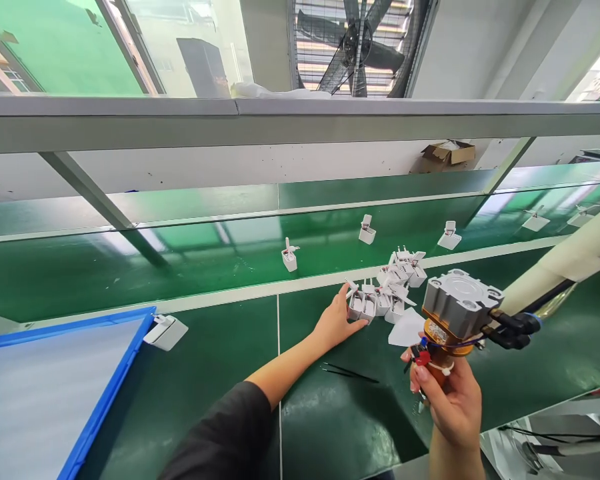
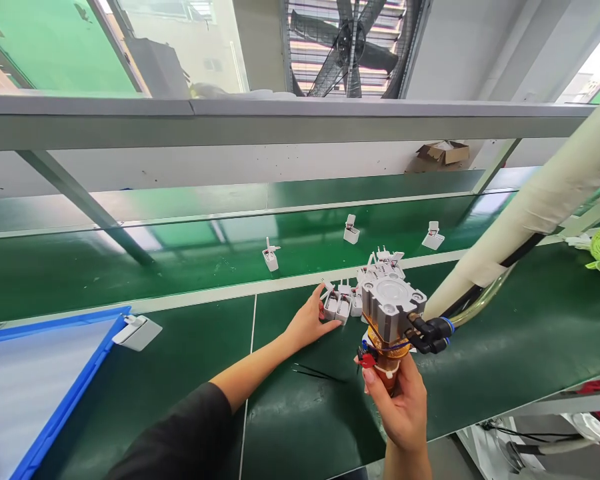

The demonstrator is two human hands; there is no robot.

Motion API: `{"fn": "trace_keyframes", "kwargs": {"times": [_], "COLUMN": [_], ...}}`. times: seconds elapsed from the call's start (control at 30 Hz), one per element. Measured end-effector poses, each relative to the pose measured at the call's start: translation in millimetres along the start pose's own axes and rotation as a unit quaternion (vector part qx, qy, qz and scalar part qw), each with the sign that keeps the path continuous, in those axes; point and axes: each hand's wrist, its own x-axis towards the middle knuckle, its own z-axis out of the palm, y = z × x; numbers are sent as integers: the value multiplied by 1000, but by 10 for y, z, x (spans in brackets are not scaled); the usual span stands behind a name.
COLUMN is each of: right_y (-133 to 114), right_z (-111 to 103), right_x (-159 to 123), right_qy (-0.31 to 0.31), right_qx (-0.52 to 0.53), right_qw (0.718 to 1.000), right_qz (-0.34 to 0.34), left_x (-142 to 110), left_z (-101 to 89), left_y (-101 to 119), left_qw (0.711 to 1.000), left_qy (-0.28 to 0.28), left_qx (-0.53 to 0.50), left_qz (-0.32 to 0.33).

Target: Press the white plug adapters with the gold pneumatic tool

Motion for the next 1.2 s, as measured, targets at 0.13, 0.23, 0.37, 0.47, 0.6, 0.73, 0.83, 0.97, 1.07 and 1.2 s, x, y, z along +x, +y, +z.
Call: {"fn": "trace_keyframes", "kwargs": {"times": [0.13, 0.23, 0.37, 0.47, 0.6, 0.73, 0.83, 0.97, 1.07, 1.2], "right_y": [41, 82, 108, 99, 40, -68, -149, -226, -274, -340], "right_z": [-38, -69, -90, -76, 17, 156, 240, 341, 432, 581], "right_x": [14, 24, 36, 60, 86, 71, 48, 20, 1, -33], "right_qy": [-29, -23, -16, -16, -13, -22, -22, -27, -46, -62], "right_qx": [8, 12, 3, 0, 14, 39, 44, 61, 80, 82], "right_qw": [999, 999, 1000, 1000, 1000, 999, 999, 998, 996, 995], "right_qz": [-22, -18, -4, 0, -4, 10, 8, 8, 5, -9], "left_x": [60, 220, 496, 578, 241, -651, -1397, -2033, -2173, -2176], "left_z": [-225, -690, -1311, -1555, -1549, -1261, -975, -639, -448, -255], "left_y": [-122, -415, -823, -942, -805, -484, -262, -97, -44, -27], "left_qw": [999, 958, 931, 951, 966, 995, 1000, 995, 980, 986], "left_qy": [40, 271, 332, 268, 223, 83, -5, -31, -15, 41], "left_qx": [18, 91, 58, 19, -3, -39, -21, 71, 169, 142], "left_qz": [14, -5, -136, -154, -127, -27, 4, 58, 105, 76]}}
